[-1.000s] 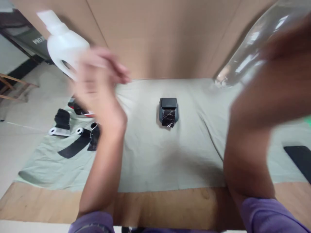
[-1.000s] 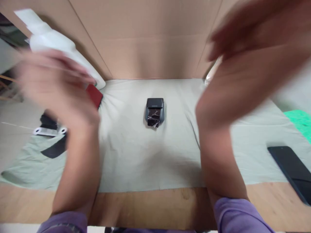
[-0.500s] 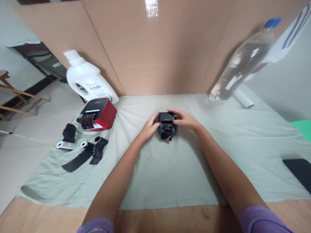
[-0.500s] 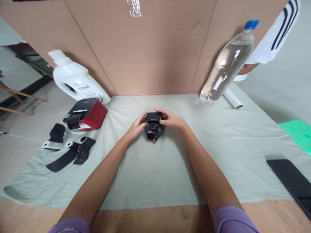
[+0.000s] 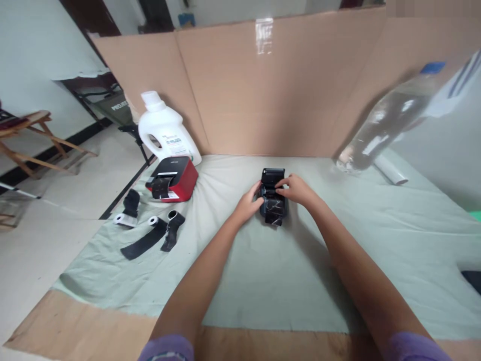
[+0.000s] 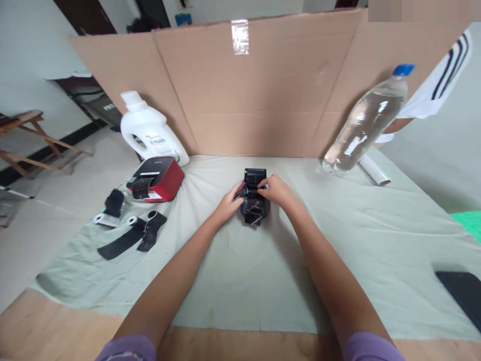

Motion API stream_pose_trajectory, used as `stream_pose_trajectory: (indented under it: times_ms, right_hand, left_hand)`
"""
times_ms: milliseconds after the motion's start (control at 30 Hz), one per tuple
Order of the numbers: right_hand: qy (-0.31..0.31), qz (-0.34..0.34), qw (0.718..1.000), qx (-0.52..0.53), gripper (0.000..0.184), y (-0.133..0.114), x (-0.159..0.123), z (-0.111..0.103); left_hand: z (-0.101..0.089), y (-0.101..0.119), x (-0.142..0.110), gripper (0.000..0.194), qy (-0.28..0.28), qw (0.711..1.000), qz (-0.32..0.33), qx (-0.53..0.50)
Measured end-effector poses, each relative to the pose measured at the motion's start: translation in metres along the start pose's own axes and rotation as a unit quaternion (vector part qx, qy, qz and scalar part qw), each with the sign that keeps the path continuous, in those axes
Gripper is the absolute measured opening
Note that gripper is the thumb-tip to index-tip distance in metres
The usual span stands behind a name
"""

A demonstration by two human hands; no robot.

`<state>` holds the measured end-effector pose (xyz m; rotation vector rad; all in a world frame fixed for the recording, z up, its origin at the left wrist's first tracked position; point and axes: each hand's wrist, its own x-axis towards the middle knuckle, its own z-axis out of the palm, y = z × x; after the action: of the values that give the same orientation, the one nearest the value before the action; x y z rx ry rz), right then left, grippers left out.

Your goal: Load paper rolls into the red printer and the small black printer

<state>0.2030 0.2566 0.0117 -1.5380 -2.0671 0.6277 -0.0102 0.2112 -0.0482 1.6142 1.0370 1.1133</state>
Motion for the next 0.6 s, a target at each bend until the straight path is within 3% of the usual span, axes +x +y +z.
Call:
stream_pose_trajectory:
  times_ms: [67, 200, 300, 400, 500, 600]
  right_hand:
    - [-0.048, 0.004, 0.997, -0.064, 0.020, -0.001, 0.007, -0.002]
    - [-0.103, -0.003, 0.991, -0.090, 0.021, -0.001, 0.028, 0.000]
    - [-0.101, -0.024, 0.990, -0.090, 0.023, 0.002, 0.039, -0.007]
    - [-0.076, -0.061, 0.993, -0.070, 0.022, -0.003, 0.042, -0.029]
    - [-0.091, -0.108, 0.989, 0.042, 0.017, -0.036, 0.033, -0.052]
    - [-0.133, -0.083, 0.975, 0.159, 0.020, -0.100, 0.018, -0.055]
  left_hand:
    - [0.000, 0.001, 0.000, 0.075, 0.002, 1.000, -0.004, 0.013]
    - [-0.001, 0.004, 0.000, 0.074, 0.009, 0.999, -0.016, 0.042]
    - [-0.002, 0.004, 0.000, 0.076, 0.007, 0.998, -0.018, 0.056]
    - [-0.003, 0.006, 0.000, 0.076, 0.004, 0.998, -0.016, 0.062]
    - [-0.005, 0.011, 0.000, 0.071, -0.005, 0.998, -0.010, 0.063]
    - [-0.007, 0.015, -0.001, 0.062, -0.024, 0.997, 0.002, 0.071]
